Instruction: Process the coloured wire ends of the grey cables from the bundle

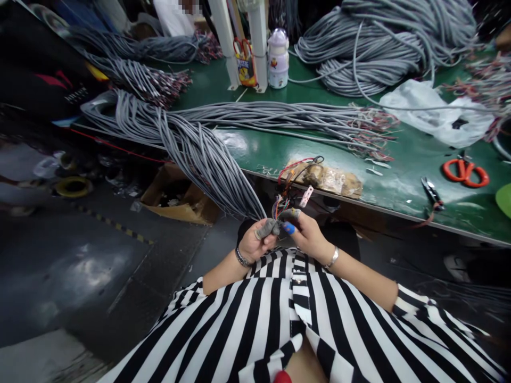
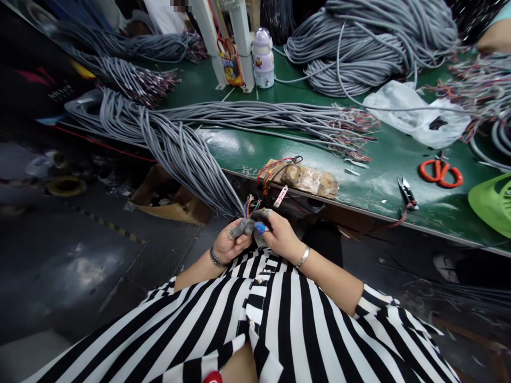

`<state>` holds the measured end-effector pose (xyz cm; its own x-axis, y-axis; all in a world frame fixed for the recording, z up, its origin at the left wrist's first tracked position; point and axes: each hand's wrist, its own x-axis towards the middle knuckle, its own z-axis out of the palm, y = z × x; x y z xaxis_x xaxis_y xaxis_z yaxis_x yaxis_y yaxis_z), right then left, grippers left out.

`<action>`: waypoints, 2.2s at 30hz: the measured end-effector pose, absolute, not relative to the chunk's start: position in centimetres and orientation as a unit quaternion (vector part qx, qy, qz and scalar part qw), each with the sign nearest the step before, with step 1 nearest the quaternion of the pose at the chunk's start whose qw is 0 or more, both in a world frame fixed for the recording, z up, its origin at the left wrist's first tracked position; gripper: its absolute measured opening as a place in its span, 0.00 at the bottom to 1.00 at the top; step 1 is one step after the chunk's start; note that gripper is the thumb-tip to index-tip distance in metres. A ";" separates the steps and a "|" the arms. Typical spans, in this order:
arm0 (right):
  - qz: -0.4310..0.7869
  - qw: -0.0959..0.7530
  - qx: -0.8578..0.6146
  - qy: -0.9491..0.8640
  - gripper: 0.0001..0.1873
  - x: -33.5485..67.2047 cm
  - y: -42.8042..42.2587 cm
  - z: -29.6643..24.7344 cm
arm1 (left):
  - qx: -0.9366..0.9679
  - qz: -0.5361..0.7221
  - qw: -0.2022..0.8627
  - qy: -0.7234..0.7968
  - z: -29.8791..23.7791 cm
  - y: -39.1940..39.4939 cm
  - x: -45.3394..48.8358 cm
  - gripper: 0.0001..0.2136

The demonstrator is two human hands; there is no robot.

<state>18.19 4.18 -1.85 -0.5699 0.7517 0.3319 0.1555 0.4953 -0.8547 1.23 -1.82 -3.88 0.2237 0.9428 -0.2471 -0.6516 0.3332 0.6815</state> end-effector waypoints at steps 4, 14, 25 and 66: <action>0.443 0.338 -0.298 -0.775 0.12 17.4 4.4 -1.8 | 0.233 0.524 0.751 0.328 -4.1 -1.9 1.2 0.20; 0.220 0.219 -0.271 -0.911 0.07 21.0 6.8 -2.5 | 0.192 0.559 0.743 0.315 -4.1 -2.4 -0.3 0.20; 0.593 0.238 -0.309 -0.704 0.20 20.6 4.7 -3.8 | 0.174 0.585 0.715 0.341 -3.3 -1.8 0.2 0.20; 0.651 0.413 -0.372 -0.517 0.17 19.2 4.5 -3.4 | 0.371 0.518 0.502 0.584 -3.7 -1.2 3.7 0.18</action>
